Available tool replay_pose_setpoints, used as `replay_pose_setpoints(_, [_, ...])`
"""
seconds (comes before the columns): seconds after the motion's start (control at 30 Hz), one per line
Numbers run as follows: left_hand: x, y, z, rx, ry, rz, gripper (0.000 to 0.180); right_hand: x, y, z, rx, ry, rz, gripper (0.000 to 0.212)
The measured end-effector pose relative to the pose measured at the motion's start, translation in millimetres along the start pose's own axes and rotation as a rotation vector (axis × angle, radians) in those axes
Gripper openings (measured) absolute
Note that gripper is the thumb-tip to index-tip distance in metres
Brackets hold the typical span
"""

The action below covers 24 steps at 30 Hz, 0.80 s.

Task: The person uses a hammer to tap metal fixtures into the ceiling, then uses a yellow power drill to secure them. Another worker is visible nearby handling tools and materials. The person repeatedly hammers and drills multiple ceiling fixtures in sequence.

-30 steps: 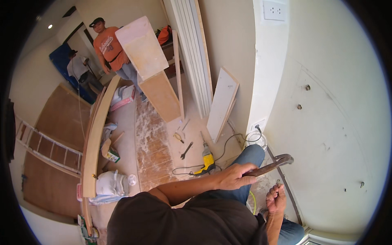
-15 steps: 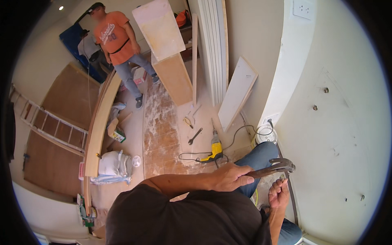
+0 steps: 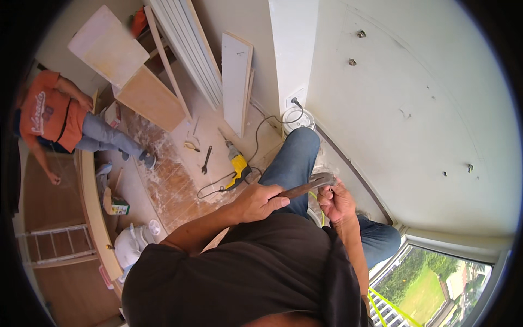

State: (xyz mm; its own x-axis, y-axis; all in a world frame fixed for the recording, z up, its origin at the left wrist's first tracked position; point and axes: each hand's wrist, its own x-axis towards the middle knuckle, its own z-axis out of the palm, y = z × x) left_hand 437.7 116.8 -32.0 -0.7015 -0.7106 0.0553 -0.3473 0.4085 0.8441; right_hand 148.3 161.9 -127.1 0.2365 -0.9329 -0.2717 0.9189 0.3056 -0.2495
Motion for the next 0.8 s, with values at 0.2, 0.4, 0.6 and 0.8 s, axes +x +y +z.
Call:
replay_pose_setpoints(0.2, [-2.7, 5.9, -4.9, -0.194, 0.062, 0.036, 0.038, -0.2, -5.3, -21.2, 0.061, 0.105, -0.028, 0.011])
replay_pose_setpoints(0.4, [-5.5, -13.6, -8.5, -0.278, 0.012, -0.160, 0.039, 2.1, 0.5, -0.2, 0.048, 0.093, 0.012, 0.020])
replay_pose_setpoints(0.6, [3.3, -29.7, -1.0, -0.271, 0.008, -0.130, 0.036, 2.4, 6.4, 38.3, -0.178, 0.071, 0.051, 0.020])
replay_pose_setpoints(0.8, [17.8, -47.9, 9.8, -0.087, 0.064, -0.106, 0.039, 3.9, -12.2, -4.2, -0.055, 0.350, 0.007, 0.026])
